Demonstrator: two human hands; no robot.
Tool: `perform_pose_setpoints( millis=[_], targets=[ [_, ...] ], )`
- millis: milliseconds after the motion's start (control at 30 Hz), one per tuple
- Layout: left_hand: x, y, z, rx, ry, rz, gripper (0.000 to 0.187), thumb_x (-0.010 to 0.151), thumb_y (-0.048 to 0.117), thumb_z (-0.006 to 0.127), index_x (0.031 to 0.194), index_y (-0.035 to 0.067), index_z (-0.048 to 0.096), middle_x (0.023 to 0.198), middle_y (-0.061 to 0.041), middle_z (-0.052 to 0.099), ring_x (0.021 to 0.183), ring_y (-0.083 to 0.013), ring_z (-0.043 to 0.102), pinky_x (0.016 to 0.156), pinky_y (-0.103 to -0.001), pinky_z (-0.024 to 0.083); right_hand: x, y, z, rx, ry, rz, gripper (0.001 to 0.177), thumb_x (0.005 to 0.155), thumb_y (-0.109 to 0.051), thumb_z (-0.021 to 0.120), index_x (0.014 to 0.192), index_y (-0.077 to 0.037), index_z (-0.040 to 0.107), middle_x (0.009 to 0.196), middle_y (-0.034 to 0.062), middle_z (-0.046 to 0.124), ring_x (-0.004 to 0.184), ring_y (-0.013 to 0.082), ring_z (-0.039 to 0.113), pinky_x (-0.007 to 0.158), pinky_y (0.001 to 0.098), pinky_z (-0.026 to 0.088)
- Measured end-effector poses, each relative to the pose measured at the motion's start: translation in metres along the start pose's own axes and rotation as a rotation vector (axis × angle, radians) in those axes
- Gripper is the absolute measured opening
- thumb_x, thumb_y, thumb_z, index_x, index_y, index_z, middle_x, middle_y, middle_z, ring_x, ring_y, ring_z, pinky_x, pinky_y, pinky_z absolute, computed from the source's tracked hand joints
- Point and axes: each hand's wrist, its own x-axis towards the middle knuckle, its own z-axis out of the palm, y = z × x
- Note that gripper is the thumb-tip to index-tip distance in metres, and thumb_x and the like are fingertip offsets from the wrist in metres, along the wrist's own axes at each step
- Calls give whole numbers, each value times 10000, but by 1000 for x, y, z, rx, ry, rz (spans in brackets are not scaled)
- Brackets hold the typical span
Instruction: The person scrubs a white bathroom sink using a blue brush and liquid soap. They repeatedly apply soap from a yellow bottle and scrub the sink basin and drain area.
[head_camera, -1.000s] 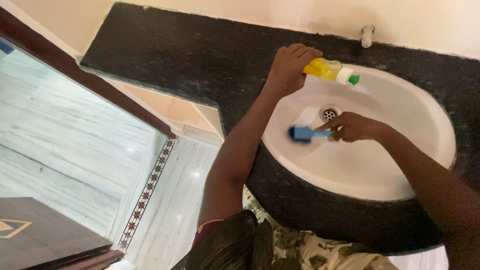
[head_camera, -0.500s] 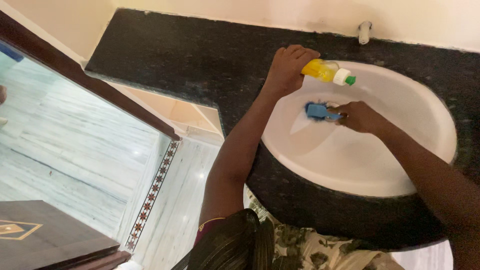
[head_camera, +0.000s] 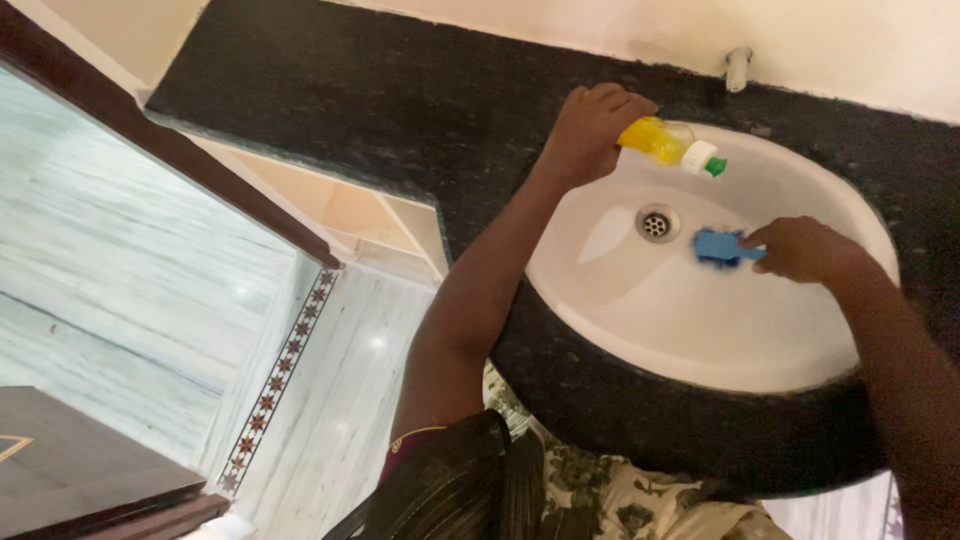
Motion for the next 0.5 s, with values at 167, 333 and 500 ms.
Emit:
perform_pose_setpoints(
  millis=[167, 333, 500],
  targets=[
    [0, 1, 2, 72, -26, -5, 536, 731, -13, 717, 1222, 193, 659, 1195, 36, 684, 1161, -216, 591, 865, -421, 424, -41, -44, 17, 294, -264, -342, 521, 927, -207, 754, 1438, -287, 694, 958, 257, 743, 654, 232, 518, 649, 438, 511],
    [0, 2, 3, 97, -3, 23, 531, 729, -9, 737, 1216, 187, 658, 1185, 32, 682, 1190, -232, 578, 904, -453, 420, 0, -8, 10, 8, -38, -150, 490, 963, -263, 704, 1445, -304, 629, 1108, 85, 808, 851, 203, 733, 869, 376, 619],
    [1, -4, 5, 182, -31, 86, 487, 783, -30, 713, 1217, 184, 659, 1192, 33, 677, 1210, -229, 571, 940, -463, 421, 9, 28, 17, -89, 164, -18, 532, 930, -235, 764, 1442, -313, 640, 1333, 36, 718, 989, 197, 729, 1002, 396, 583]
  ],
)
